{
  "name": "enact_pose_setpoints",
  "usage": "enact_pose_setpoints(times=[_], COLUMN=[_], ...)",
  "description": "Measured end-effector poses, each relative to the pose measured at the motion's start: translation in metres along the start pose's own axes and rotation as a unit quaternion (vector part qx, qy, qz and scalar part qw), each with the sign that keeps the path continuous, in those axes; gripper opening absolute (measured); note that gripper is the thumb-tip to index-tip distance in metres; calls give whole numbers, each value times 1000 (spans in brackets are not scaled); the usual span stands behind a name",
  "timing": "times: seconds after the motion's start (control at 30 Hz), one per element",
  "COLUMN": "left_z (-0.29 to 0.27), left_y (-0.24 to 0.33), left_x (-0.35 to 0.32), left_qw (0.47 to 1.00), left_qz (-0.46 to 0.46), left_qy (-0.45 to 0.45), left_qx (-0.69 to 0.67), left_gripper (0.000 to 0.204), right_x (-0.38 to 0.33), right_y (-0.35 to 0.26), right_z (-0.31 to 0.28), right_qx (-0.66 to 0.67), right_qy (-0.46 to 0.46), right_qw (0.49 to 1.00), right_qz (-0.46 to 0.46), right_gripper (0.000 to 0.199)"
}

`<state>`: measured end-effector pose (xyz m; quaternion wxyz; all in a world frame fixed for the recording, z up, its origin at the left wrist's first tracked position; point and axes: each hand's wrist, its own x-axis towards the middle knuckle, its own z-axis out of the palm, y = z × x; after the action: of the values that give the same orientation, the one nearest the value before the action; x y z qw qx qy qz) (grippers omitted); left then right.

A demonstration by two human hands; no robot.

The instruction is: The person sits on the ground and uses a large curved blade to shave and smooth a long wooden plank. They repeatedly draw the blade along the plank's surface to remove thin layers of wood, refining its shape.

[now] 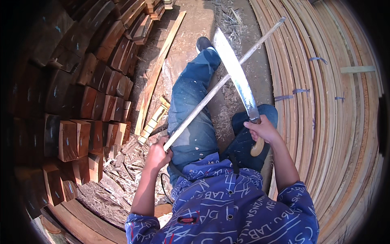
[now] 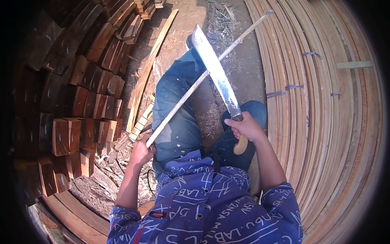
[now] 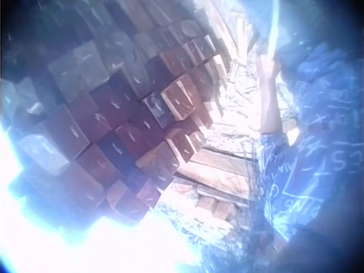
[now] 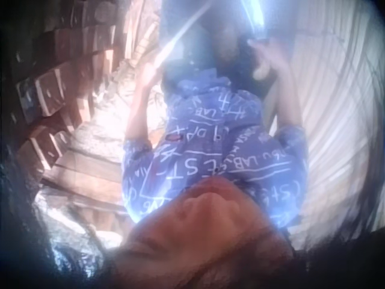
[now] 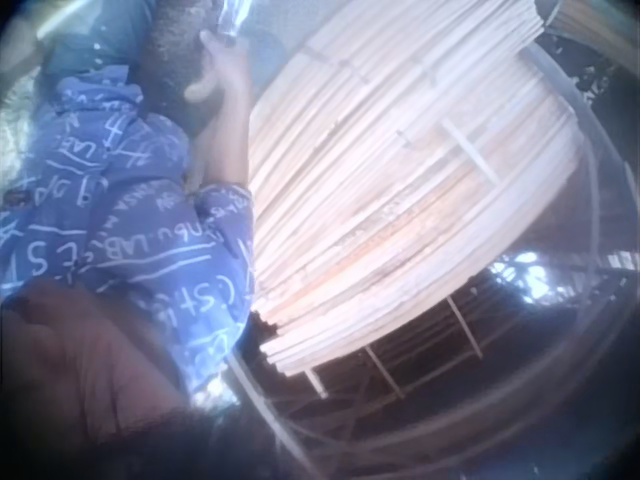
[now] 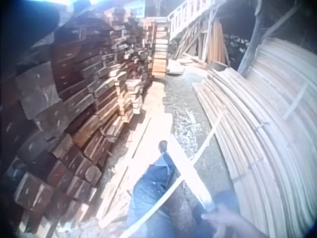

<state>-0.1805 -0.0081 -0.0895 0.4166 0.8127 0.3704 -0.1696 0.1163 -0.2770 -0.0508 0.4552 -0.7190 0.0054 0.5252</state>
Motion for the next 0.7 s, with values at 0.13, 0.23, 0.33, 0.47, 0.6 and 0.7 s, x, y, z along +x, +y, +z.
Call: enact_pose_setpoints(times=[0.13, 0.23, 0.33, 0.47, 0.6, 0.7], left_z=[0, 5, 4, 3, -3, -3], left_y=[-11, -7, -6, -8, -7, -5], left_x=[2, 10, 9, 12, 14, 14], left_qw=[1000, 1000, 999, 1000, 999, 999], left_qz=[-4, -18, -8, 9, 27, 30], left_qy=[-9, -15, -5, 20, 13, 15], left_qx=[-6, -13, -47, -20, -39, -25], left_gripper=[39, 37, 37, 37, 34, 36], right_x=[-5, 0, 5, 4, 2, 4], right_y=[4, -6, -7, -4, -9, -1], right_z=[7, 12, 22, 26, 21, 15], right_qx=[-52, 19, 165, -70, 36, 99], right_qy=[-30, -17, -38, -20, -76, -116], right_qw=[998, 1000, 985, 997, 995, 985], right_qz=[-11, -8, 24, -13, 54, 77], right_gripper=[29, 31, 34, 31, 26, 23])
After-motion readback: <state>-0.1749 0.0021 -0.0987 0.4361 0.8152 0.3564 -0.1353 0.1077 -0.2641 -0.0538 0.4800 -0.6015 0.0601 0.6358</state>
